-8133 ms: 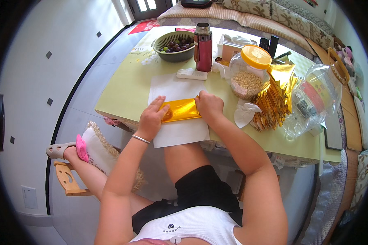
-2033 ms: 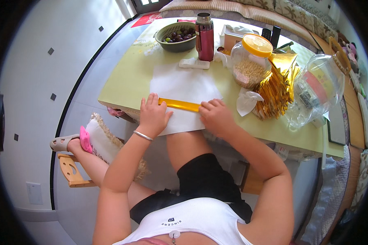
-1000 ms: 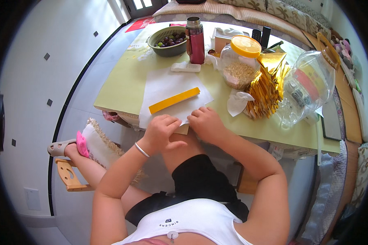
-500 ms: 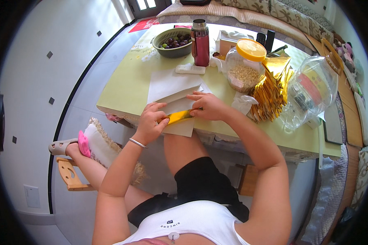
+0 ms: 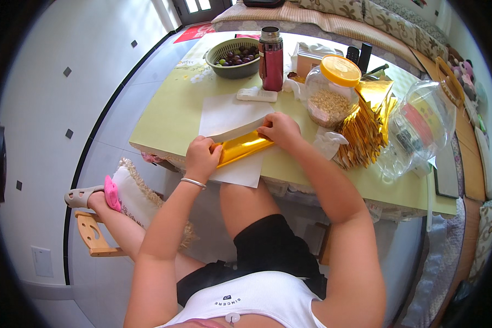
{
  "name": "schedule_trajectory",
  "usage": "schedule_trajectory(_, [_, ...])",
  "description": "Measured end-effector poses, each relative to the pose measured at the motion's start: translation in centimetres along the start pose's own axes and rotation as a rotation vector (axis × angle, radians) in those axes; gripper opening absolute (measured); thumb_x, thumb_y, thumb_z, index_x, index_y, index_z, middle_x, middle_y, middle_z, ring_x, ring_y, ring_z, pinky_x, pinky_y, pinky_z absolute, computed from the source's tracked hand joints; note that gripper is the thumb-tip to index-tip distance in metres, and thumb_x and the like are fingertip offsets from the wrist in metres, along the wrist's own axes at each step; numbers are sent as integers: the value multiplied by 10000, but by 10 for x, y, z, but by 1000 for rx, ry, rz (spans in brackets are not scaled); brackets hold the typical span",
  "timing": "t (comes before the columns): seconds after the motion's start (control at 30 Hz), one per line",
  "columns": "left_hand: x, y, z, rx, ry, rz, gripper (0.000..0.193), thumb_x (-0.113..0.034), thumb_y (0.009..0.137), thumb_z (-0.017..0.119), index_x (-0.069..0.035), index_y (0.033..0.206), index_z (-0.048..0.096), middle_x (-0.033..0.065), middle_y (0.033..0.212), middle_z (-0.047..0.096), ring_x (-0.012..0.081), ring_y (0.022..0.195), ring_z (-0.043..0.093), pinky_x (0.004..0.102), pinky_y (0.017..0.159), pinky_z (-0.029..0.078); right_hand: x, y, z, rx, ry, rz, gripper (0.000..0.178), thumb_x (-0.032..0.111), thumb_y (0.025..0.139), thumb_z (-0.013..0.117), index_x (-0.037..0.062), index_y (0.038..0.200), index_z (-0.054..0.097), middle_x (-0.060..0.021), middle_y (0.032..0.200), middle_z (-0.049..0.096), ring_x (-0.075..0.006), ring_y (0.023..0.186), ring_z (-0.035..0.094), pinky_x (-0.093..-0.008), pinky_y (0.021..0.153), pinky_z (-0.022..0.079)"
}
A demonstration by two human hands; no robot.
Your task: The person sits on the floor and folds a rectangular sheet of yellow paper by hand. They fold the paper in half lengthwise, then fold the ends inward to create a triangular shape, repeating this process with multiple sheets.
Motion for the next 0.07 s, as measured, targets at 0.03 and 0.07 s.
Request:
schedule_trajectory(0.03, [-3,1,0,-6,75,-11,171,-191,796,744,-32,814,683,134,877,657,335,875,622,437,796,512,2,0,0,-31,-41,-12,258,306,810,779,53,823,733,-125,919,710,-251,849,680,-401,745,531])
schedule_trajectory(0.07, [-6,1,-1,-11,151,-22,184,-204,784,761,-44,836,689,139,899,666,336,887,625,435,803,514,4,1,0,-63,-83,-23,288,317,807,784,36,837,729,-167,926,704,-236,893,682,-409,770,537])
Point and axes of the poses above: each hand's wrist, its own y-axis towards the middle knuckle, its own z-axis out of the palm, x = y × z, the point moved 10 cm from there along y, towards the middle knuckle
